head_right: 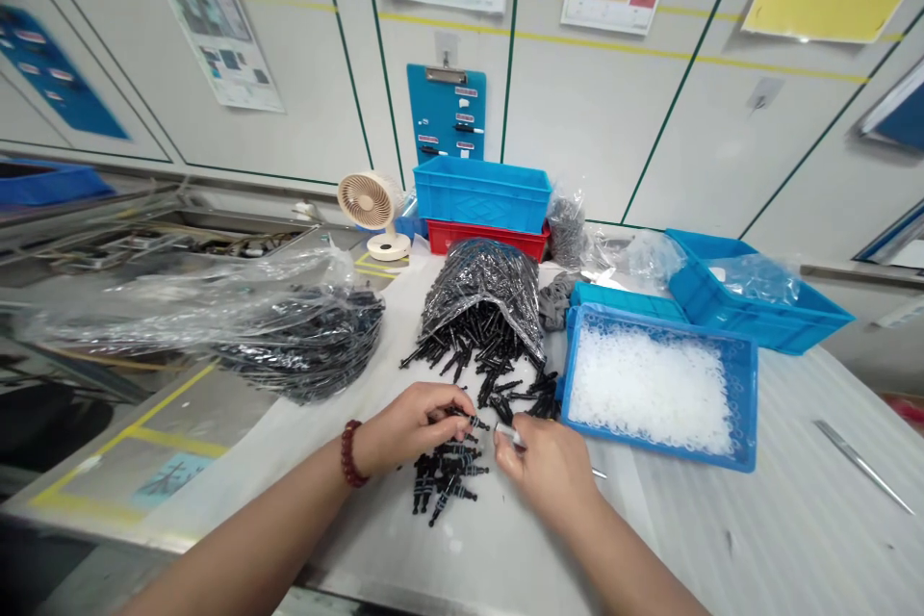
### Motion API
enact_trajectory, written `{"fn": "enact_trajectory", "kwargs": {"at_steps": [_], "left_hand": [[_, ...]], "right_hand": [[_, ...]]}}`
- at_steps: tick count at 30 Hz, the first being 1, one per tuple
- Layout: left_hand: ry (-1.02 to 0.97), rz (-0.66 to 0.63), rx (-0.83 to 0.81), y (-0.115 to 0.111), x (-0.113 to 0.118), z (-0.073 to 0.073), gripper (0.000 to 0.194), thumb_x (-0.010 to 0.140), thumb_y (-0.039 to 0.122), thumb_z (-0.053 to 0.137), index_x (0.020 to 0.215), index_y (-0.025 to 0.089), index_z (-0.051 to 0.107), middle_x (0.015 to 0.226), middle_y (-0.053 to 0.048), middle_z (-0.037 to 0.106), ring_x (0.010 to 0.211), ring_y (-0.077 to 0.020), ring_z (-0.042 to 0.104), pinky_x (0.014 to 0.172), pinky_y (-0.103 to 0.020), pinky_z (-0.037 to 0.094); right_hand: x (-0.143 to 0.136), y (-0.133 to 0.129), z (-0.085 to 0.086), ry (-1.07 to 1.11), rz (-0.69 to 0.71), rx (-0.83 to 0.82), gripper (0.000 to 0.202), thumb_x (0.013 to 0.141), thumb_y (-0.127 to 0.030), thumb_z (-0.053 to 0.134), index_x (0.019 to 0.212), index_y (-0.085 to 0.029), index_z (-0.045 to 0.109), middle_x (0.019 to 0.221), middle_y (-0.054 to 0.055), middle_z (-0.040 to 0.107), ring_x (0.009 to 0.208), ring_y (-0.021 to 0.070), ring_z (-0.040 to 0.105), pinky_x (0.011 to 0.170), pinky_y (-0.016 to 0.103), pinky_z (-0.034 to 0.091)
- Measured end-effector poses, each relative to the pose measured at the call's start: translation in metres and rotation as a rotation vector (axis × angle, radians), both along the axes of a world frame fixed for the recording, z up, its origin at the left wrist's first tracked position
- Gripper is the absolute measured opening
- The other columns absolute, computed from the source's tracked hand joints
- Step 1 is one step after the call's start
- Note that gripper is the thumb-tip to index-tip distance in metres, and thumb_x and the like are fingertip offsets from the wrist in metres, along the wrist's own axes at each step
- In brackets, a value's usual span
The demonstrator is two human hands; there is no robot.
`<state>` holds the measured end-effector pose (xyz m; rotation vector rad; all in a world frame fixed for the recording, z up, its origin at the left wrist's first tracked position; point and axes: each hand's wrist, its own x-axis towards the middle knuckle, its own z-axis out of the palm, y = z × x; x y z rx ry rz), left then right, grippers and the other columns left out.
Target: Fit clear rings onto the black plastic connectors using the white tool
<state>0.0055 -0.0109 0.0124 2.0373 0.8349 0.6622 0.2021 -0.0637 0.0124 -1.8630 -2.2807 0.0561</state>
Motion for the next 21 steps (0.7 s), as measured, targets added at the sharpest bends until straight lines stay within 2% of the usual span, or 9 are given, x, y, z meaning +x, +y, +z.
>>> {"fn": "enact_trajectory", "kwargs": {"at_steps": [2,5,7,10,12,15,19,21], "left_hand": [[0.045,-0.041,0.084,0.004,-0.005,0.004,0.011,0.076,0.013,0.051,0.077,0.015,0.062,0.073,-0.001,0.063,0.063,-0.0103,0.059,0.058,-0.017,0.044],[0.078,-0.087,0.262,0.01,-0.01,0.005,0.017,0.079,0.017,0.051,0.065,0.015,0.061,0.08,-0.003,0.063,0.075,-0.0124,0.057,0.073,-0.021,0.044],[0.127,0.009,0.374,0.015,-0.01,0.002,0.018,0.083,0.02,0.05,0.07,0.016,0.063,0.084,-0.004,0.062,0.08,-0.0146,0.056,0.079,-0.025,0.043],[0.294,0.132,0.505,0.021,-0.005,-0.006,0.017,0.083,0.014,0.049,0.088,0.017,0.064,0.09,-0.006,0.061,0.085,-0.0182,0.052,0.08,-0.03,0.042],[0.407,0.228,0.526,0.026,-0.002,-0.009,0.02,0.083,0.012,0.048,0.093,0.017,0.064,0.093,-0.007,0.06,0.086,-0.0199,0.051,0.078,-0.031,0.042],[0.497,0.39,0.49,0.032,-0.002,-0.009,0.016,0.084,0.015,0.05,0.088,0.017,0.066,0.089,-0.007,0.059,0.086,-0.0211,0.051,0.076,-0.031,0.042],[0.542,0.367,0.396,0.03,-0.003,-0.009,0.016,0.08,0.031,0.058,0.081,0.017,0.066,0.082,-0.006,0.06,0.08,-0.0208,0.055,0.071,-0.03,0.043],[0.572,0.333,0.367,0.027,-0.003,-0.009,0.017,0.078,0.033,0.061,0.078,0.016,0.065,0.081,-0.006,0.061,0.078,-0.0211,0.056,0.069,-0.029,0.042]], "right_hand": [[0.003,0.0,0.0,0.032,0.007,0.04,0.026,0.082,-0.033,0.042,0.059,-0.021,0.047,0.051,-0.001,0.057,0.049,0.0134,0.053,0.046,0.024,0.019],[0.006,0.001,-0.002,0.104,0.023,0.074,0.027,0.084,-0.033,0.038,0.062,-0.021,0.048,0.052,-0.001,0.057,0.049,0.0139,0.053,0.046,0.023,0.022],[0.006,0.001,-0.003,0.149,0.026,0.066,0.024,0.084,-0.031,0.036,0.066,-0.022,0.05,0.052,-0.001,0.057,0.049,0.0146,0.054,0.046,0.023,0.024],[0.005,0.001,-0.004,0.209,0.035,0.047,0.019,0.082,-0.025,0.035,0.081,-0.021,0.054,0.057,0.0,0.06,0.054,0.0164,0.056,0.047,0.023,0.029],[0.005,0.002,-0.005,0.244,0.047,0.047,0.023,0.082,-0.022,0.033,0.09,-0.02,0.054,0.066,0.002,0.064,0.06,0.0176,0.059,0.051,0.024,0.035],[0.006,0.003,-0.008,0.278,0.071,0.078,0.028,0.086,-0.023,0.03,0.1,-0.018,0.054,0.083,0.006,0.067,0.073,0.0197,0.062,0.061,0.028,0.044],[0.008,0.005,-0.012,0.275,0.115,0.139,0.032,0.09,-0.027,0.029,0.108,-0.018,0.053,0.101,0.009,0.065,0.086,0.0208,0.062,0.071,0.032,0.048],[0.008,0.004,-0.013,0.265,0.128,0.142,0.034,0.09,-0.027,0.029,0.111,-0.018,0.054,0.104,0.009,0.065,0.088,0.0204,0.063,0.072,0.032,0.05]]}}
